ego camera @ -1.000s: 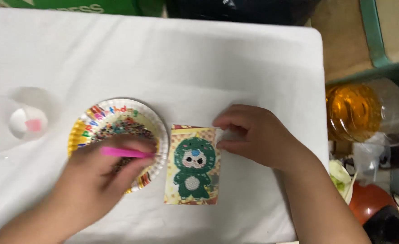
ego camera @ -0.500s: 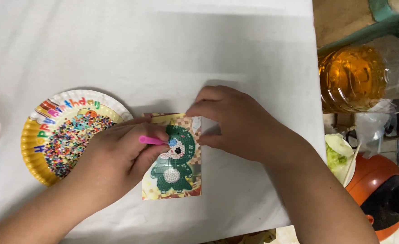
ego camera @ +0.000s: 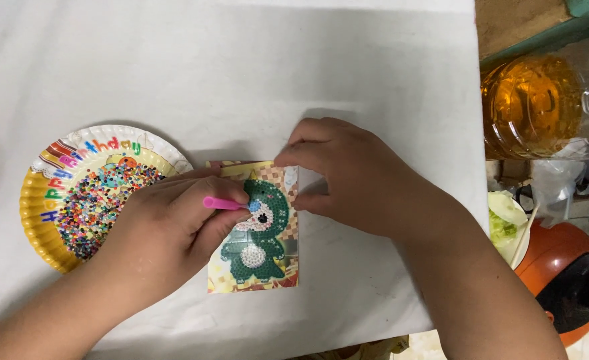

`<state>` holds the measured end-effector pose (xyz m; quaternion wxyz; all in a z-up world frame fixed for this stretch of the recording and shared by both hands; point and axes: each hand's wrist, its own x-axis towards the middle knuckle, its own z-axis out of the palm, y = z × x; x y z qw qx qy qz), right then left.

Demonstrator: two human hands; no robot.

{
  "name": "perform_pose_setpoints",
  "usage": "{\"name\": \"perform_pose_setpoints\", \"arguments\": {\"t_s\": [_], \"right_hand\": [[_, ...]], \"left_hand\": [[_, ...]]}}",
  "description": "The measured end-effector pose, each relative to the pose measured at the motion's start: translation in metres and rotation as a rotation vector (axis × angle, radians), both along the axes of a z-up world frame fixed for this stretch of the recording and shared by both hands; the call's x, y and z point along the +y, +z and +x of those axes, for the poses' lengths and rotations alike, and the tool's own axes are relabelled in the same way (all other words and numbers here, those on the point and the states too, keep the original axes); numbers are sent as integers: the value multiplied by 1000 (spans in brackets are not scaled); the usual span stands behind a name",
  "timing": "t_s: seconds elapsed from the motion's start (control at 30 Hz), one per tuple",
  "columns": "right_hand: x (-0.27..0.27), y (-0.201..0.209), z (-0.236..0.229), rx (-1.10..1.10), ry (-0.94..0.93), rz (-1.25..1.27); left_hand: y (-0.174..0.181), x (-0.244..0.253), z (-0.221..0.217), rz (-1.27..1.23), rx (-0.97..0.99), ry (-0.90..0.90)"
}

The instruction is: Using a stylus to pick up small colorful beads from a paper plate and place them onto a sticky card with a character design.

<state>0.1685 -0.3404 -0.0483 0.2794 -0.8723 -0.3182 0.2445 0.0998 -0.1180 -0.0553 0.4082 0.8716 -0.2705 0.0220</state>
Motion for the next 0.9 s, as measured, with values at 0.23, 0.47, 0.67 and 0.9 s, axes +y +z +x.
{"name": "perform_pose_setpoints", "arguments": {"t_s": [0.23,0.47,0.67,0.9], "right_hand": [[1,1,0,15,-15,-2],[1,2,1,-12,4,38],[0,2,1,-7,10,5],[-1,4,0,30,-1,-2]], "left_hand": [[-3,0,-1,1,-20,13],[6,0,1,-87,29,4],[10,3,-3,-101,52,101],[39,26,-11,-46,64,321]]}}
